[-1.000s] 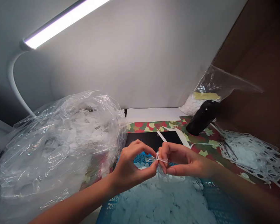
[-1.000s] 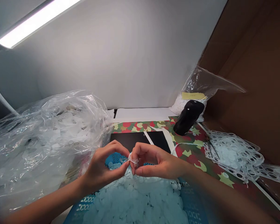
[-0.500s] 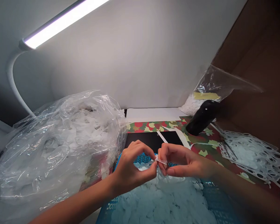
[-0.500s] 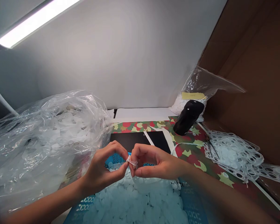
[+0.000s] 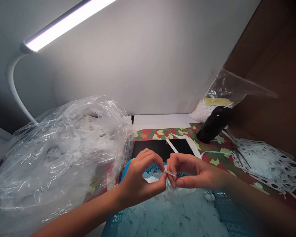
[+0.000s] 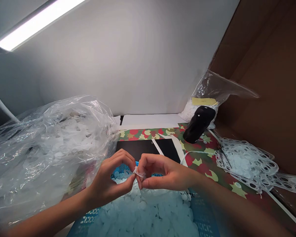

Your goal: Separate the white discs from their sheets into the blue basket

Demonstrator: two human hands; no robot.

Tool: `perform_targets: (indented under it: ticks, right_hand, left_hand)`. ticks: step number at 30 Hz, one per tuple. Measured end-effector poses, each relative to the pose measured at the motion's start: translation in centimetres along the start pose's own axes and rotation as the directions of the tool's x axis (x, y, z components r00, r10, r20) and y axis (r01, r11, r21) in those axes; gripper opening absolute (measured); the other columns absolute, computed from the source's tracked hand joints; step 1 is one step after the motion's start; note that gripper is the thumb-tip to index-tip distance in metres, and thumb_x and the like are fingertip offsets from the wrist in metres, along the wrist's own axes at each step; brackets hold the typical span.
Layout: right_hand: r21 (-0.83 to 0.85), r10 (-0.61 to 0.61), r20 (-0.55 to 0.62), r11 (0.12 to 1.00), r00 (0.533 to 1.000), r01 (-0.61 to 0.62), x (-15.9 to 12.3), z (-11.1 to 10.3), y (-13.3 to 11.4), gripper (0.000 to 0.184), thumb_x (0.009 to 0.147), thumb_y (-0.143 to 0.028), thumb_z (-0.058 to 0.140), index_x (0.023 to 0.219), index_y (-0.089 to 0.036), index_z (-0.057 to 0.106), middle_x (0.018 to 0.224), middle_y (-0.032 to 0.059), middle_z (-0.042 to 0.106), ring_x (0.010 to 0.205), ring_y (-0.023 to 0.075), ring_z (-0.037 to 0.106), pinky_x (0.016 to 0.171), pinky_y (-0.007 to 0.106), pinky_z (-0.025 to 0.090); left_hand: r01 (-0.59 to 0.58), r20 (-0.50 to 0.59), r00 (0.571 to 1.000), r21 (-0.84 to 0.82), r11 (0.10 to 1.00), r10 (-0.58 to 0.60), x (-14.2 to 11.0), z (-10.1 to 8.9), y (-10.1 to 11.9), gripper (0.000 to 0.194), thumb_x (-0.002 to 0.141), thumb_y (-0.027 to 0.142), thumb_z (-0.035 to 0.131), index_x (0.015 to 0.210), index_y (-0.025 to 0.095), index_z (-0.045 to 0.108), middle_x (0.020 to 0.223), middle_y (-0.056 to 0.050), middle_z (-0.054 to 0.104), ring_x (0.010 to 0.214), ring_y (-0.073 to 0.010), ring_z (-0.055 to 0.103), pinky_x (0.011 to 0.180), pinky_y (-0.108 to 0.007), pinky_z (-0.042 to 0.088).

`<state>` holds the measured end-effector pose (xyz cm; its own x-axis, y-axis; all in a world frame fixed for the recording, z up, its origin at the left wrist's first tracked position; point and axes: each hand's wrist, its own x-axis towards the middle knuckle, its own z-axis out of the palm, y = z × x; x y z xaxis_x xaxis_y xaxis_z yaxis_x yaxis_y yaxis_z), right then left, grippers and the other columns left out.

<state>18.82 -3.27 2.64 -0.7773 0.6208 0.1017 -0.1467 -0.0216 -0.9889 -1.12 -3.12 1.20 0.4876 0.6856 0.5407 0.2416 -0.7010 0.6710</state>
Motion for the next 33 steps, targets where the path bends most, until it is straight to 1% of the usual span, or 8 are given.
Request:
perform_targets:
  ticks: [9, 15, 22, 26, 33]
  right_hand:
    - [-0.018, 0.036, 0.005, 0.999, 0.999, -0.036, -0.1, -0.06, -0.08, 0.01, 0.084, -0.014, 0.059, 0.087, -0.014, 0.05, 0.083, 0.0032, 0.055, 0.08, 0.0124, 0.054, 0.074, 0.03, 0.043]
    - [-0.009, 0.032, 0.019, 0.999, 0.999, -0.032, -0.07, -0.15, 0.0, 0.01, 0.084, -0.013, 0.059, 0.087, -0.014, 0.05, 0.083, 0.0029, 0.056, 0.08, 0.0118, 0.054, 0.073, 0.029, 0.043]
    - [-0.04, 0.009, 0.025, 0.999, 1.0, -0.008, -0.02, -0.13, -0.1, 0.008, 0.085, -0.013, 0.057, 0.089, -0.014, 0.05, 0.083, 0.0035, 0.056, 0.08, 0.0117, 0.054, 0.073, 0.029, 0.043]
    - [-0.056, 0.024, 0.021, 0.998, 0.999, -0.023, -0.05, -0.1, -0.14, 0.008, 0.085, -0.014, 0.058, 0.089, -0.015, 0.051, 0.084, 0.0029, 0.056, 0.08, 0.0115, 0.054, 0.074, 0.028, 0.044]
    - [-0.063, 0.022, 0.019, 0.998, 1.0, -0.02, -0.05, -0.17, -0.03, 0.009, 0.085, -0.016, 0.058, 0.089, -0.015, 0.051, 0.084, 0.0032, 0.057, 0.08, 0.0117, 0.054, 0.074, 0.029, 0.044]
  left_hand:
    - [0.007, 0.045, 0.999, -0.02, 1.0, -0.006, 0.08, -0.1, 0.01, 0.008, 0.072, 0.012, 0.057, 0.074, 0.019, 0.053, 0.074, -0.002, 0.06, 0.071, -0.014, 0.053, 0.065, -0.029, 0.045]
    - [0.026, 0.063, 0.998, -0.038, 0.999, -0.023, -0.03, -0.05, -0.14, 0.008, 0.072, 0.012, 0.057, 0.075, 0.018, 0.053, 0.075, -0.002, 0.059, 0.07, -0.0137, 0.053, 0.063, -0.028, 0.044]
    - [0.029, 0.06, 0.998, -0.042, 0.999, -0.026, 0.01, -0.12, -0.05, 0.01, 0.07, 0.01, 0.057, 0.074, 0.018, 0.051, 0.075, -0.002, 0.058, 0.072, -0.0141, 0.053, 0.064, -0.028, 0.045]
    - [0.025, 0.059, 0.998, -0.048, 0.999, -0.022, -0.04, -0.11, 0.01, 0.011, 0.069, 0.01, 0.057, 0.073, 0.018, 0.05, 0.077, -0.002, 0.056, 0.073, -0.0141, 0.054, 0.064, -0.027, 0.046]
    - [0.008, 0.042, 0.999, -0.046, 0.999, -0.006, -0.04, -0.05, 0.06, 0.013, 0.069, 0.009, 0.058, 0.074, 0.017, 0.05, 0.085, -0.003, 0.054, 0.078, -0.0133, 0.055, 0.068, -0.026, 0.046]
